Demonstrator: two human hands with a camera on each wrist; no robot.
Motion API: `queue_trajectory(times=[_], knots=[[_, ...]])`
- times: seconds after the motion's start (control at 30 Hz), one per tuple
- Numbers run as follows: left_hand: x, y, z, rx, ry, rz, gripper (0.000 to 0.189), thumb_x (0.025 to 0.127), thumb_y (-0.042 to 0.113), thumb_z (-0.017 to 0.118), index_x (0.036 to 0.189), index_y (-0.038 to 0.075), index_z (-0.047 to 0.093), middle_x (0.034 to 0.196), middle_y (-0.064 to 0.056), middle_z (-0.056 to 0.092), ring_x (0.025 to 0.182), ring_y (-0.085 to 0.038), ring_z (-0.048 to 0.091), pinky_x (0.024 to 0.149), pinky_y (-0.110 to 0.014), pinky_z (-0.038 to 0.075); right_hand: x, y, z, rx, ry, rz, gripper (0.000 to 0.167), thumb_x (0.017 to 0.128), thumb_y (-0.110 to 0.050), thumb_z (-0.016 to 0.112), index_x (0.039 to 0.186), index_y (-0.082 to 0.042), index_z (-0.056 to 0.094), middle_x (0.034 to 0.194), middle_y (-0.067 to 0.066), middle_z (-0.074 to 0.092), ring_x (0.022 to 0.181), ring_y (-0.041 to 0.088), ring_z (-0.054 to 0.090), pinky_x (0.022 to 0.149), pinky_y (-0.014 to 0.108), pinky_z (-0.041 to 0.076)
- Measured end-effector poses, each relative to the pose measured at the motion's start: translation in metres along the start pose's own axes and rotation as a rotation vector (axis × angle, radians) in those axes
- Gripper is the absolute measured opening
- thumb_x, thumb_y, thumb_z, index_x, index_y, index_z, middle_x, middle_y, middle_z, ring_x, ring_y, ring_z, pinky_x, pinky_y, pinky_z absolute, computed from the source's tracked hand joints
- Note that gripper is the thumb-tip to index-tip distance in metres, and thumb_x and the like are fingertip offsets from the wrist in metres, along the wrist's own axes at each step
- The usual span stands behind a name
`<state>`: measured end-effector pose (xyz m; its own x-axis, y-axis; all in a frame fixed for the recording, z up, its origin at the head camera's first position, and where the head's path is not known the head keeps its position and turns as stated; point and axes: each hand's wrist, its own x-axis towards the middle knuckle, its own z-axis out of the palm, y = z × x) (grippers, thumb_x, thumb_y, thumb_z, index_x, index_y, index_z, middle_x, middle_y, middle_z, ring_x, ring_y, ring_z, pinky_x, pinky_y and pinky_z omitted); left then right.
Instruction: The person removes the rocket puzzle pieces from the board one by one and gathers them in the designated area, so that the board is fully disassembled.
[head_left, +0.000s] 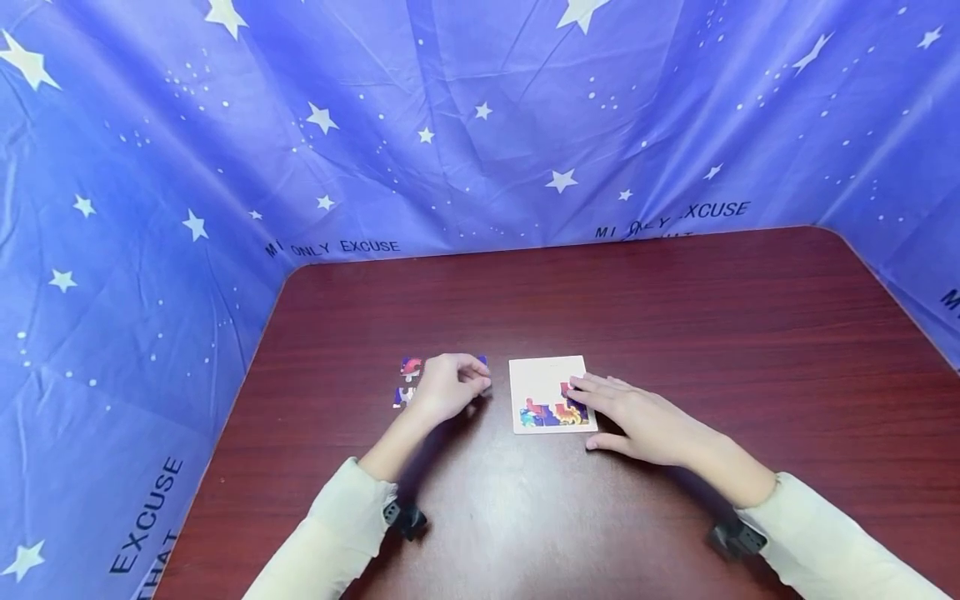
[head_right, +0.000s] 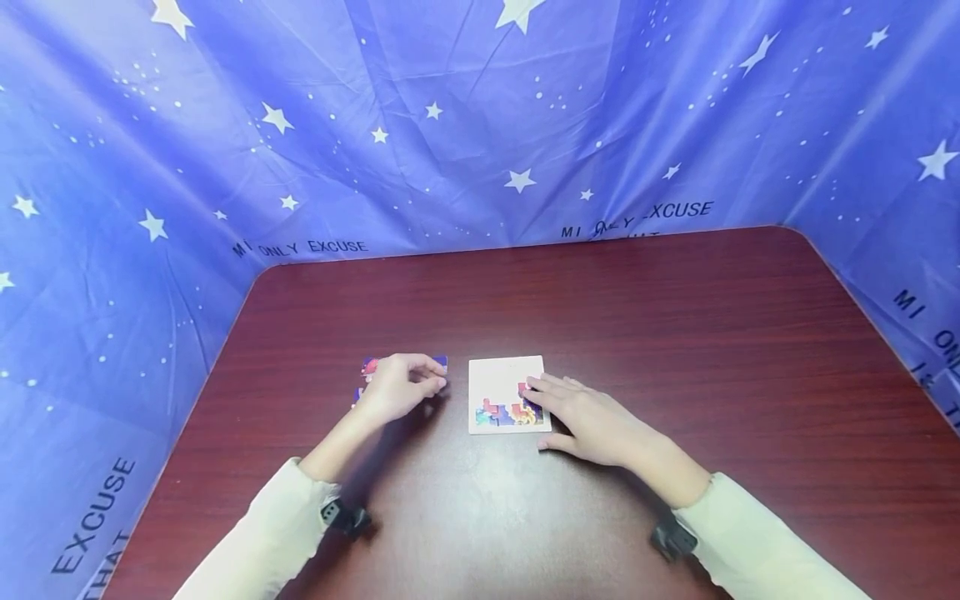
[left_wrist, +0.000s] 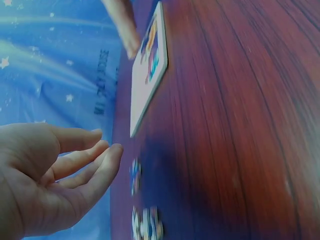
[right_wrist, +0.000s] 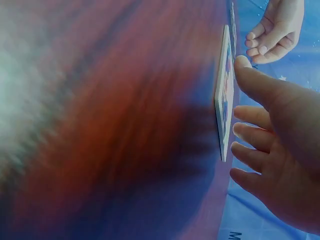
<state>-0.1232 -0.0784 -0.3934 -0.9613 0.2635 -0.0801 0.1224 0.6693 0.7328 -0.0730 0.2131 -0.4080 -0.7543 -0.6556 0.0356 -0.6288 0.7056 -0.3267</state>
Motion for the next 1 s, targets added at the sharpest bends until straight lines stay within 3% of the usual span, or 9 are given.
queue_trajectory(times=[0.43,0.77,1.0], knots=[[0.016,0.033,0.044,0.018,-0.165,0.084,0.015,0.087,0.015,0.067,0.098,0.006,0.072,0.092,-0.007,0.075,0.084,-0.015,0.07,0.074,-0.019,0.053,0.02,0.013,-0.002,0.014,-0.006,0.029,0.071,0.083,-0.035,0.073,0.14,-0.002,0.046,0.149,0.015,0.045,0.139,0.035,0.041,0.112,0.052,0.036],[0.021,0.044,0.062,0.001,-0.184,0.088,0.017,0.086,0.014,0.067,0.099,0.006,0.073,0.09,-0.006,0.075,0.082,-0.013,0.07,0.073,-0.016,0.052,0.023,0.023,0.003,0.032,-0.022,0.057,0.074,0.084,-0.034,0.073,0.143,-0.002,0.042,0.151,0.016,0.041,0.14,0.036,0.039,0.112,0.052,0.035],[0.023,0.046,0.069,0.0,-0.211,0.101,0.019,0.085,0.005,0.063,0.102,0.002,0.072,0.091,-0.01,0.074,0.083,-0.014,0.067,0.073,-0.016,0.051,0.026,0.023,0.004,0.031,-0.02,0.04,0.075,0.084,-0.034,0.072,0.143,0.001,0.041,0.151,0.018,0.041,0.14,0.036,0.038,0.113,0.053,0.033]])
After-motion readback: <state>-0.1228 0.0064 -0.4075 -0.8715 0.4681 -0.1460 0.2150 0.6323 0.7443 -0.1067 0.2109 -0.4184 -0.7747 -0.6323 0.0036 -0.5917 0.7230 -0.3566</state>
